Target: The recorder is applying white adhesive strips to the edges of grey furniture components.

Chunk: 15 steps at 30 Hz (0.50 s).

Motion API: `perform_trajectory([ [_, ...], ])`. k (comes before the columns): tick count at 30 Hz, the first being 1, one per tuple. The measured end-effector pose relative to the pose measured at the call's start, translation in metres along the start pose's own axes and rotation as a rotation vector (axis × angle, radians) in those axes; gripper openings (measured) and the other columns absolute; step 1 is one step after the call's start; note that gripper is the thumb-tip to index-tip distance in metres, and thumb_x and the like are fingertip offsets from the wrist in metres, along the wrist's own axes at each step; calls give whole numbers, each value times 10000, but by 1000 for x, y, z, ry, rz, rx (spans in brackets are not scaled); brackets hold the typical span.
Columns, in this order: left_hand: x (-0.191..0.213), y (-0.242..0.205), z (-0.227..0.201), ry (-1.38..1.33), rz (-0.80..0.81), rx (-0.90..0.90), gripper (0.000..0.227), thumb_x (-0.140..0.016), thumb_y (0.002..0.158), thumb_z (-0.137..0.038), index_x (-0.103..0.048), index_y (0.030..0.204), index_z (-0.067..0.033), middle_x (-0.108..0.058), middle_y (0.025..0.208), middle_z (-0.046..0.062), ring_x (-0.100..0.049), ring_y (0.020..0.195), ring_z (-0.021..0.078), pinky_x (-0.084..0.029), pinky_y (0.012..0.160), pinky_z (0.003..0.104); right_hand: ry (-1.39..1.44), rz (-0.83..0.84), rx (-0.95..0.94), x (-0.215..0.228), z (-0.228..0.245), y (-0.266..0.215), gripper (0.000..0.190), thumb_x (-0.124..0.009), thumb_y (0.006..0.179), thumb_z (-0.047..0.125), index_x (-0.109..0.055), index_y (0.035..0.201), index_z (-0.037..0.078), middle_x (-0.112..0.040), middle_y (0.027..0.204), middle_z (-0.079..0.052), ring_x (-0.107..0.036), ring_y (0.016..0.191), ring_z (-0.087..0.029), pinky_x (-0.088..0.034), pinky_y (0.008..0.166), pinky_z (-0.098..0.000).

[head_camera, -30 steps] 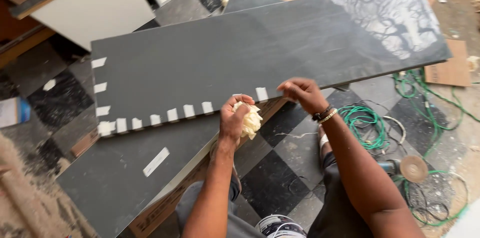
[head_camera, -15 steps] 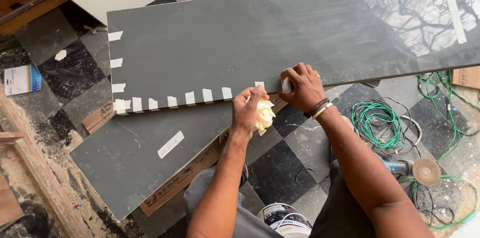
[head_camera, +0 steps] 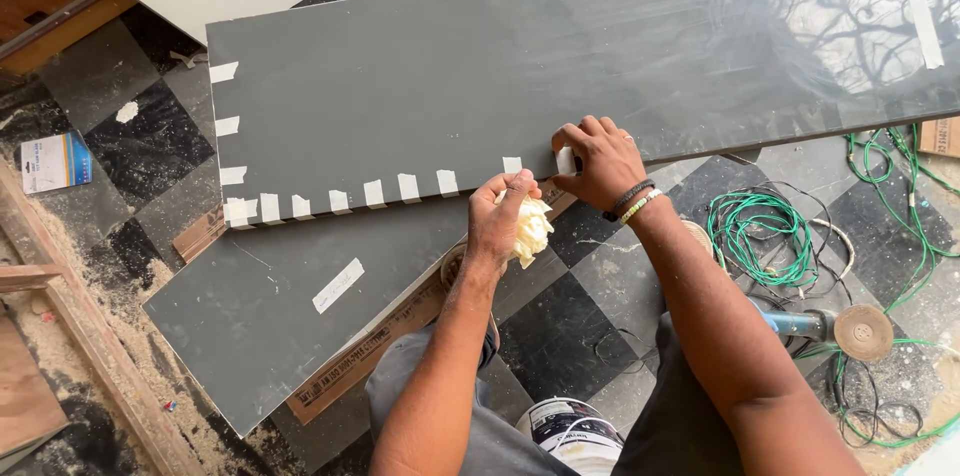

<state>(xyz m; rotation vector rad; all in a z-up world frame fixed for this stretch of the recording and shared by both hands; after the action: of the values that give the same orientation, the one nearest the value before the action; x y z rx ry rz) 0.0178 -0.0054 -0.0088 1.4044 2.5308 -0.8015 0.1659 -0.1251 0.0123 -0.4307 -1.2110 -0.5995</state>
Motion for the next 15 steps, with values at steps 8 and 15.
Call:
perform_trajectory([
  [8,-3,2,6,44,-19,10,377,-694,940,-406,-699,958,-29,-713,844,51,-673,655,91,-567,546,249,16,-42,37,-4,-7,-7,481,-873,694,361,-634,1082,209,-555,1003,-20,-556,998,-244,-454,840,-411],
  [15,-7,3,7,83,-7,33,390,-689,935,-413,-697,991,-27,-716,838,59,-685,652,94,-582,540,255,-27,19,39,-5,-8,1,478,-877,673,362,-652,1068,215,-546,1013,-28,-548,998,-244,-464,823,-413],
])
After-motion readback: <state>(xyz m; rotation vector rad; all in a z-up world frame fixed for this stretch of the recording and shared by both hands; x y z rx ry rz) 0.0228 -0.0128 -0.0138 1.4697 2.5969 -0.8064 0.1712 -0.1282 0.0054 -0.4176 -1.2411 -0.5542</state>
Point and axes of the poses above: each hand's wrist, its own y-axis towards the middle knuckle, its own x-axis out of the back of the hand, z = x × y, the point moved 2 cm from there along y, towards the middle knuckle
